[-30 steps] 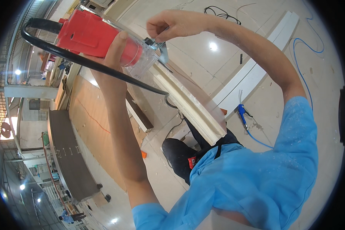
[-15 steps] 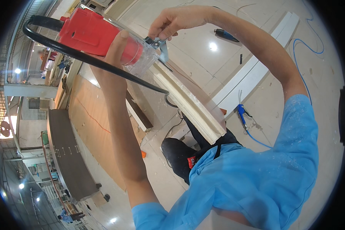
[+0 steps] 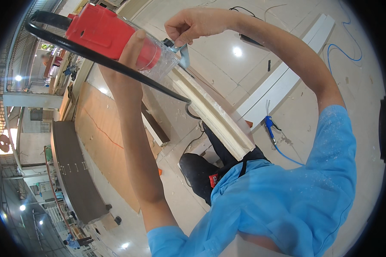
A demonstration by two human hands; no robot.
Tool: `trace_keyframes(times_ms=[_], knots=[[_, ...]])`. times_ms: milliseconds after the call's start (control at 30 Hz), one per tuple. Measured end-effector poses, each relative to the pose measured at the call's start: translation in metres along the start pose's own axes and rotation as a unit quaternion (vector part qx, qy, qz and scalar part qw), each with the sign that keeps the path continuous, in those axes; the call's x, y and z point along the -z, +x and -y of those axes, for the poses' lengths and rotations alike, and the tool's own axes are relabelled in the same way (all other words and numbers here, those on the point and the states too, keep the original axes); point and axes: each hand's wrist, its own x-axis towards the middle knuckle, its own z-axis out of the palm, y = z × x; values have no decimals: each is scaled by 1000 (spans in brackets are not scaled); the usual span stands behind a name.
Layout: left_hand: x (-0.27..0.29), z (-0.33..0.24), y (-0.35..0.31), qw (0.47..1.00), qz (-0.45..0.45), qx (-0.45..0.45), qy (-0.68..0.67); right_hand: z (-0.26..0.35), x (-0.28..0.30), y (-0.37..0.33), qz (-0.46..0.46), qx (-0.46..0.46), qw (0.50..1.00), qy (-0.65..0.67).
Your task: The person adjusts a red handheld wood router, then uses it to shape the edge of a long wooden board. They reposition the board and continue routing along its length, then plug the router into an extension cord and resume routing.
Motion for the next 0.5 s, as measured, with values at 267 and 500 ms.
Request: trace_keyframes(times_ms=[267, 500], knots=[[3, 1, 2, 998, 6, 4, 58, 5, -25, -9, -143, 6, 982, -123], [-1, -1, -1, 1000, -9, 13, 2, 11, -32, -12, -175, 4, 969, -174]])
